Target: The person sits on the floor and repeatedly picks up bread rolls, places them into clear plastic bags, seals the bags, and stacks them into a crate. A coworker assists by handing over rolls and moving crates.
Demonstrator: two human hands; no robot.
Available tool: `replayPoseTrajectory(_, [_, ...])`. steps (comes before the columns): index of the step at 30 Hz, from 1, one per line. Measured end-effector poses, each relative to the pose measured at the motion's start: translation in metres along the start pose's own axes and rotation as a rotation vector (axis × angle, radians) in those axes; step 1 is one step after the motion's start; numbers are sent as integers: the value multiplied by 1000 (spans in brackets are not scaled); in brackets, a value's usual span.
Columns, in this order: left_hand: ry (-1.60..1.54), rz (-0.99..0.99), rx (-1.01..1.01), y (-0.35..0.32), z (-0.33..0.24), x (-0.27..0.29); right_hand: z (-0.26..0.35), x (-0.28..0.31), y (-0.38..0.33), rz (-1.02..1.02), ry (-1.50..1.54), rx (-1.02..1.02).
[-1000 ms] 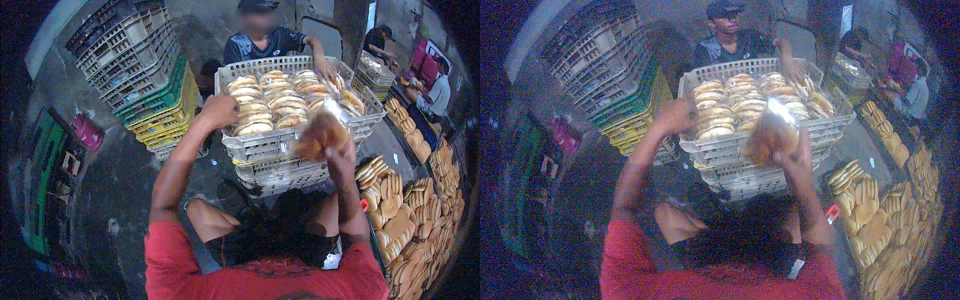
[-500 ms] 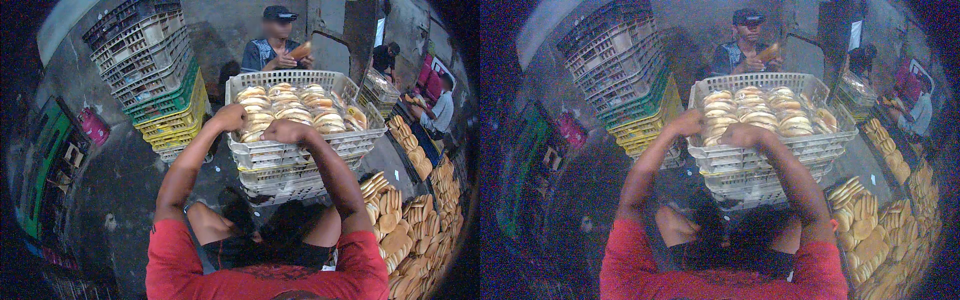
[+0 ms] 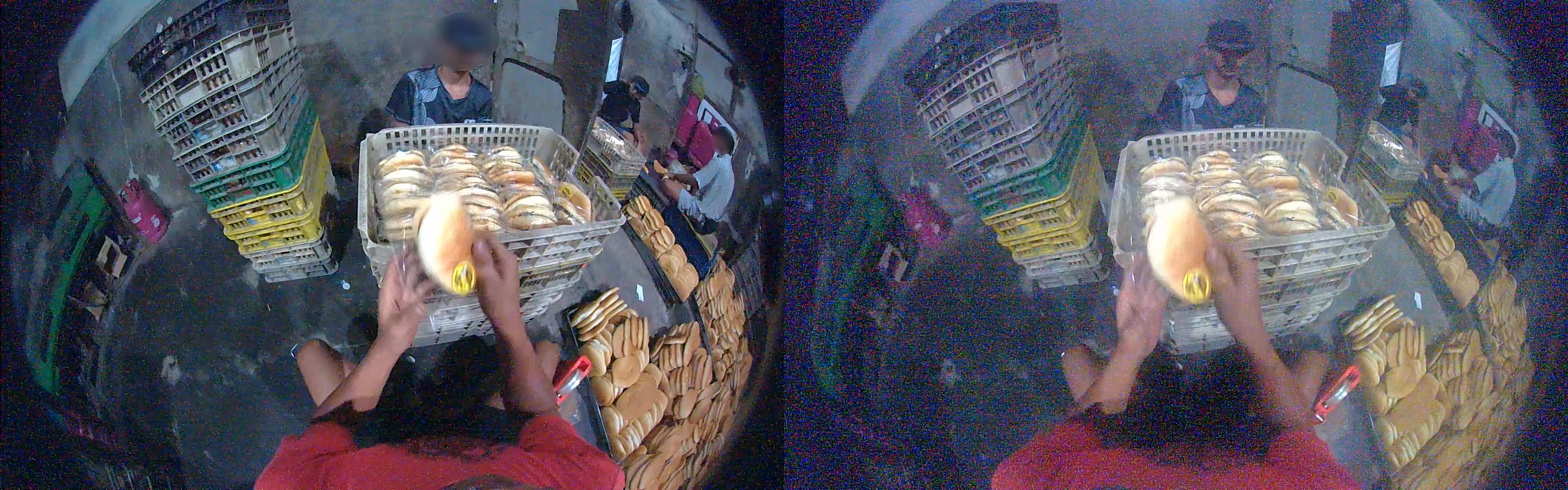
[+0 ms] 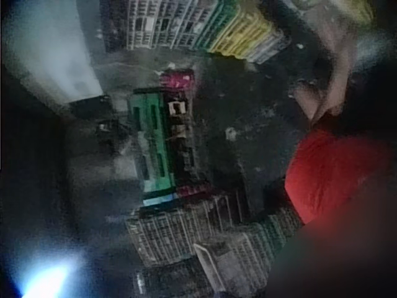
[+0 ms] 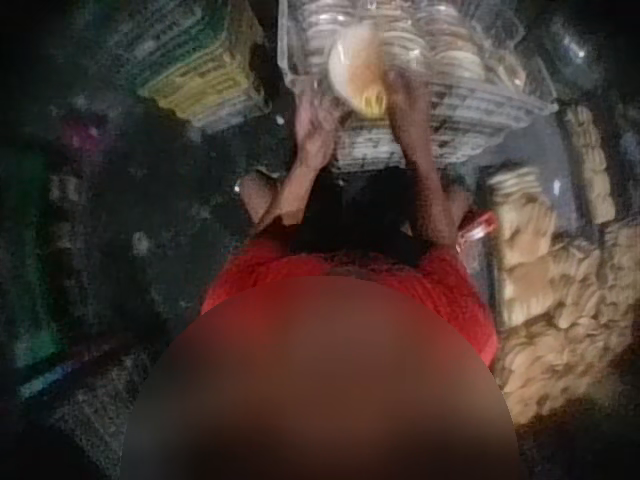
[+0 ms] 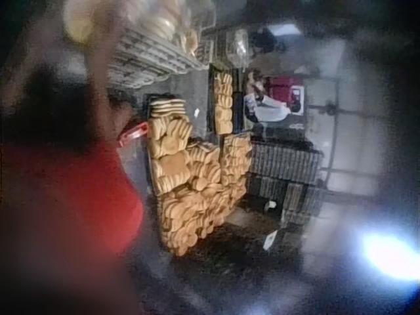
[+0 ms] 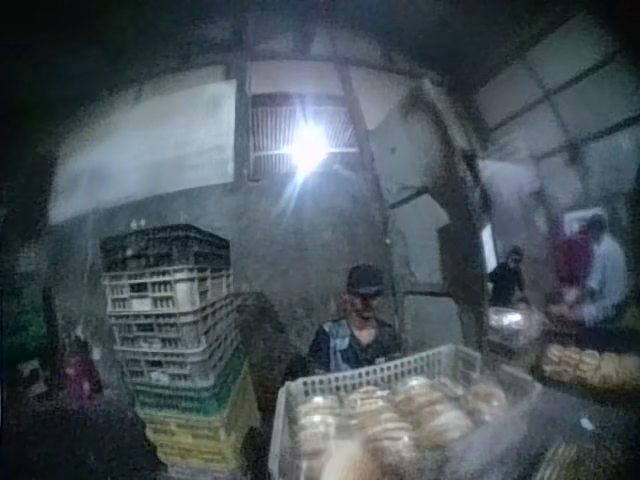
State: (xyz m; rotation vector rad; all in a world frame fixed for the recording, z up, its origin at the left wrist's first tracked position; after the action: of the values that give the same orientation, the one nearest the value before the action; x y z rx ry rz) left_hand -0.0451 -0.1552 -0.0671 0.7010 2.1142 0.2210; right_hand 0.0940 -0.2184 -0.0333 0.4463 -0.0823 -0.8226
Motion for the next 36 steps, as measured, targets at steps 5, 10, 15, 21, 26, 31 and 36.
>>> replayPoseTrajectory(5, [536, 55, 316, -37, 24, 41, -40, 26, -53, 51, -355, 40])
replayPoseTrajectory(10, [62, 203, 573, -54, 45, 52, -92, 47, -76, -63, -23, -568])
replayPoseTrajectory(15, [150, 241, 495, -57, 42, 50, -81, 58, -76, 36, -300, -140])
replayPoseTrajectory(21, [246, -131, 483, -63, 49, 52, -99, 44, -95, 40, -79, -492])
replayPoseTrajectory(26, [511, 66, 390, -56, 44, 48, -94, 42, -102, 70, -27, -374])
replayPoseTrajectory(31, [489, -55, 250, -54, 43, 32, -70, 42, -100, 171, -121, -181])
replayPoseTrajectory(36, [375, -141, 625, -51, 55, 41, -79, 42, -101, 88, 109, -420])
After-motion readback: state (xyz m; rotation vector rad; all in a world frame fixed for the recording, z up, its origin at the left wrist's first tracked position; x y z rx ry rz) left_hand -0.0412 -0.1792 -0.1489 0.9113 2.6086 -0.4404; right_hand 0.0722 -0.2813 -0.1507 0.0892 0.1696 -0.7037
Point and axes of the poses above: each hand's wrist, its own y-axis towards the middle knuckle, its own x-axis out of the back of the hand, z = x × y, the point moved 2 cm from there along y, towards the middle knuckle, and after that the axes turned 8 degrees about -z, right-handed, at the moved point
